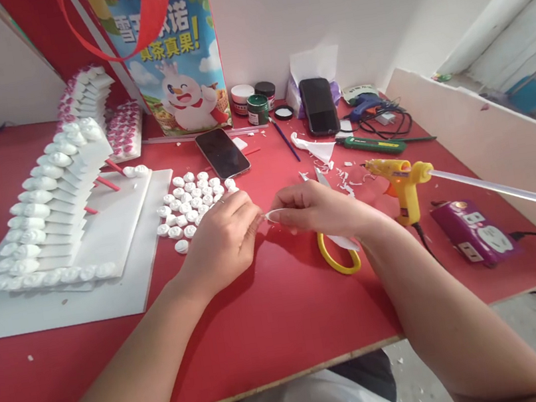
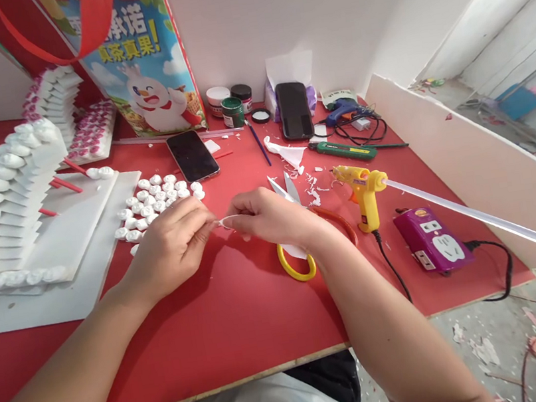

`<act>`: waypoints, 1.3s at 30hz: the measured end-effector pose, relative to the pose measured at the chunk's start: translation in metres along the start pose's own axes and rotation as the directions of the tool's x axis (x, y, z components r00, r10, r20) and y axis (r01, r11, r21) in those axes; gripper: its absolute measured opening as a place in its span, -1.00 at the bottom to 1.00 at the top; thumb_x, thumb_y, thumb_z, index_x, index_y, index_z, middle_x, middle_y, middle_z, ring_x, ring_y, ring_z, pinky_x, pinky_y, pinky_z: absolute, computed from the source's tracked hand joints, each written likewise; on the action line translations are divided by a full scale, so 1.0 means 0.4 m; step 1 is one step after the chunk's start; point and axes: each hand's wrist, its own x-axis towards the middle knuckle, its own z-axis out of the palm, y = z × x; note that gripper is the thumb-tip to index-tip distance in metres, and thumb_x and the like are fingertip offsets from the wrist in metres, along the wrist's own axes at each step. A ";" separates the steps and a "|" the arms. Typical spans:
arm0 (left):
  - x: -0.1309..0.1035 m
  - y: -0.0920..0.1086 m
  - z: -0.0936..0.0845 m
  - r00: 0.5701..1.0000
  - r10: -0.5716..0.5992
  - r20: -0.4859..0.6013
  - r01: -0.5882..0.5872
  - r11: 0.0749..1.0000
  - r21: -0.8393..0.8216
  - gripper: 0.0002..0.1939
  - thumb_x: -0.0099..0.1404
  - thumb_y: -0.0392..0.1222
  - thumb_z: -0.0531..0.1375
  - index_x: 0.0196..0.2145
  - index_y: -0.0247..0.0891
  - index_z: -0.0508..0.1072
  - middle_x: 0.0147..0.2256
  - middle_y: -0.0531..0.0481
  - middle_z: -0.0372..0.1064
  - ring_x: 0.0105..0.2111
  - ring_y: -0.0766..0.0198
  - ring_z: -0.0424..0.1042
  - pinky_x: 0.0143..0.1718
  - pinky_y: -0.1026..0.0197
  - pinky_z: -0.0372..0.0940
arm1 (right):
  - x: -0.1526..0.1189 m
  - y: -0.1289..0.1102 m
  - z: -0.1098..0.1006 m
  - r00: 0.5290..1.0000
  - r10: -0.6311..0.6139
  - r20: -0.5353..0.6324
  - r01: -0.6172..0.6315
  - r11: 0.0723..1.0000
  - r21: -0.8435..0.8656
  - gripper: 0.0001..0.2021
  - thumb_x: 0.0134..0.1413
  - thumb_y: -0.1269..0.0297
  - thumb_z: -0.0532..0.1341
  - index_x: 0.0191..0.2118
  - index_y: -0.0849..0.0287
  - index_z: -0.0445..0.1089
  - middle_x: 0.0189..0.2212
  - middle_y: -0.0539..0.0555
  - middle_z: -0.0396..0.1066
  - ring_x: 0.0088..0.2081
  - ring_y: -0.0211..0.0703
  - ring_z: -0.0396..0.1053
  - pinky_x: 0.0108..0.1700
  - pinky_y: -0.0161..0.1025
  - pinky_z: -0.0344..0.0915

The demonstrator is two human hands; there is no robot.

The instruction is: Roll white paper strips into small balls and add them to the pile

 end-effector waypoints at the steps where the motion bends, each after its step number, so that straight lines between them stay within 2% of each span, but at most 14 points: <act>1: 0.000 0.001 0.000 0.998 -0.066 0.025 0.067 0.996 -0.055 -0.75 0.47 -0.33 0.04 -0.37 -0.30 0.41 -0.37 -0.06 0.30 -0.35 0.20 0.30 -0.29 0.15 0.22 | 0.002 0.001 0.004 0.998 -0.051 -0.036 0.047 0.994 -0.103 -0.81 0.25 0.27 0.25 -0.38 0.24 0.43 -0.55 -0.06 0.36 -0.48 -0.33 0.22 -0.41 -0.32 0.11; 6: 0.000 0.008 -0.002 0.927 -0.345 0.145 0.374 0.857 -0.355 -0.78 0.45 -0.25 0.08 -0.40 -0.24 0.36 -0.38 0.05 0.26 -0.35 0.27 0.28 -0.26 0.19 0.18 | 0.003 -0.001 0.015 0.971 -0.218 -0.093 0.183 0.938 -0.294 -0.80 0.27 0.26 0.24 -0.37 0.23 0.46 -0.58 -0.10 0.34 -0.52 -0.36 0.18 -0.42 -0.34 0.08; 13: 0.006 0.011 -0.005 0.848 -0.474 0.238 0.526 0.690 -0.498 -0.77 0.38 -0.17 0.15 -0.44 -0.24 0.41 -0.42 0.06 0.24 -0.36 0.29 0.24 -0.28 0.23 0.14 | 0.003 0.010 0.019 0.915 -0.380 -0.133 0.286 0.846 -0.449 -0.87 0.19 0.44 0.21 -0.34 0.20 0.50 -0.61 -0.14 0.21 -0.55 -0.36 0.07 -0.43 -0.35 0.02; 15: 0.008 0.010 -0.009 0.773 -0.541 0.331 0.617 0.520 -0.591 -0.77 0.33 -0.16 0.18 -0.47 -0.25 0.40 -0.49 0.08 0.14 -0.45 0.33 0.13 -0.41 0.26 0.08 | 0.002 0.013 0.021 0.884 -0.460 -0.087 0.355 0.779 -0.516 -0.85 0.20 0.46 0.18 -0.29 0.21 0.52 -0.57 -0.09 0.31 -0.53 -0.34 0.13 -0.40 -0.34 0.04; 18: 0.014 0.006 -0.017 0.613 -0.560 0.557 0.707 0.076 -0.703 -0.77 0.21 -0.19 0.22 -0.56 -0.28 0.31 -0.55 0.09 0.03 -0.56 0.40 -0.05 -0.58 0.32 -0.12 | 0.000 0.017 0.024 0.821 -0.570 -0.003 0.440 0.637 -0.633 -0.79 0.28 0.43 0.11 -0.24 0.23 0.52 -0.46 0.02 0.46 -0.48 -0.28 0.21 -0.37 -0.28 0.02; 20: 0.019 0.003 -0.024 0.535 -0.516 0.669 0.712 -0.152 -0.686 -0.76 0.13 -0.22 0.23 -0.59 -0.28 0.26 -0.56 0.08 0.03 -0.58 0.44 -0.10 -0.63 0.34 -0.20 | 0.000 0.018 0.028 0.808 -0.589 0.031 0.449 0.580 -0.680 -0.77 0.31 0.41 0.08 -0.22 0.24 0.51 -0.44 0.06 0.48 -0.48 -0.25 0.19 -0.37 -0.26 0.00; 22: 0.023 -0.001 -0.028 0.484 -0.479 0.732 0.719 -0.260 -0.645 -0.79 0.10 -0.25 0.24 -0.59 -0.30 0.28 -0.57 0.09 0.02 -0.59 0.46 -0.12 -0.65 0.37 -0.23 | 0.001 0.018 0.032 0.817 -0.576 0.022 0.438 0.595 -0.674 -0.78 0.34 0.37 0.09 -0.21 0.23 0.50 -0.48 0.04 0.45 -0.50 -0.26 0.16 -0.38 -0.27 0.00; 24: 0.024 -0.002 -0.030 0.469 -0.464 0.751 0.725 -0.284 -0.628 -0.82 0.11 -0.25 0.22 -0.58 -0.31 0.31 -0.58 0.10 0.00 -0.60 0.47 -0.13 -0.66 0.39 -0.22 | 0.002 0.015 0.035 0.832 -0.555 -0.022 0.430 0.668 -0.608 -0.80 0.35 0.31 0.12 -0.19 0.23 0.48 -0.51 0.00 0.40 -0.51 -0.29 0.15 -0.39 -0.30 0.02; 27: 0.019 0.002 -0.024 0.539 -0.502 0.676 0.730 -0.122 -0.673 -0.79 0.22 -0.21 0.18 -0.54 -0.28 0.30 -0.56 0.07 0.07 -0.61 0.46 -0.11 -0.66 0.36 -0.19 | 0.003 0.008 0.036 0.880 -0.461 -0.113 0.368 0.813 -0.452 -0.88 0.27 0.30 0.19 -0.25 0.20 0.45 -0.56 -0.08 0.31 -0.54 -0.34 0.10 -0.41 -0.34 0.05; 30: 0.009 0.013 -0.013 0.724 -0.566 0.394 0.652 0.374 -0.660 -0.74 0.41 -0.05 0.12 -0.39 -0.24 0.36 -0.47 0.03 0.24 -0.57 0.37 0.10 -0.57 0.28 0.06 | 0.008 0.001 0.030 0.945 -0.245 -0.216 0.206 0.960 -0.187 -0.93 0.14 0.35 0.25 -0.37 0.19 0.42 -0.64 -0.12 0.26 -0.58 -0.37 0.07 -0.47 -0.34 0.04; 32: 0.002 0.019 -0.003 0.866 -0.473 0.160 0.491 0.746 -0.450 -0.75 0.46 0.01 0.09 -0.20 -0.23 0.41 -0.31 -0.02 0.39 -0.40 0.27 0.33 -0.37 0.21 0.25 | 0.013 -0.001 0.022 0.974 -0.077 -0.213 0.095 0.993 0.076 -0.92 0.09 0.33 0.28 -0.40 0.20 0.41 -0.68 -0.10 0.30 -0.63 -0.38 0.06 -0.53 -0.35 0.00; 33: -0.001 0.021 0.001 0.920 -0.382 0.082 0.388 0.866 -0.317 -0.75 0.48 -0.01 0.08 -0.12 -0.23 0.41 -0.23 -0.06 0.43 -0.31 0.22 0.39 -0.29 0.18 0.28 | 0.015 -0.002 0.018 0.984 -0.006 -0.177 0.043 0.978 0.204 -0.90 0.06 0.32 0.30 -0.40 0.21 0.41 -0.69 -0.09 0.31 -0.66 -0.40 0.03 -0.57 -0.35 -0.04; 36: -0.008 0.018 0.010 0.987 -0.163 0.014 0.163 0.986 -0.028 -0.79 0.52 -0.18 0.01 -0.08 -0.25 0.42 -0.19 -0.12 0.45 -0.25 0.16 0.45 -0.26 0.18 0.27 | 0.018 -0.006 0.008 0.995 0.098 -0.036 -0.071 0.891 0.448 -0.84 -0.02 0.33 0.37 -0.44 0.23 0.37 -0.74 -0.10 0.29 -0.71 -0.47 -0.10 -0.63 -0.37 -0.18; 39: -0.010 0.012 0.010 0.993 -0.116 0.025 0.114 0.991 0.065 -0.77 0.53 -0.29 -0.03 -0.19 -0.24 0.42 -0.31 -0.07 0.41 -0.34 0.20 0.42 -0.33 0.20 0.21 | 0.017 -0.010 0.007 0.996 0.094 0.007 -0.085 0.867 0.491 -0.77 -0.08 0.31 0.43 -0.45 0.24 0.36 -0.72 -0.09 0.31 -0.71 -0.50 -0.11 -0.64 -0.39 -0.20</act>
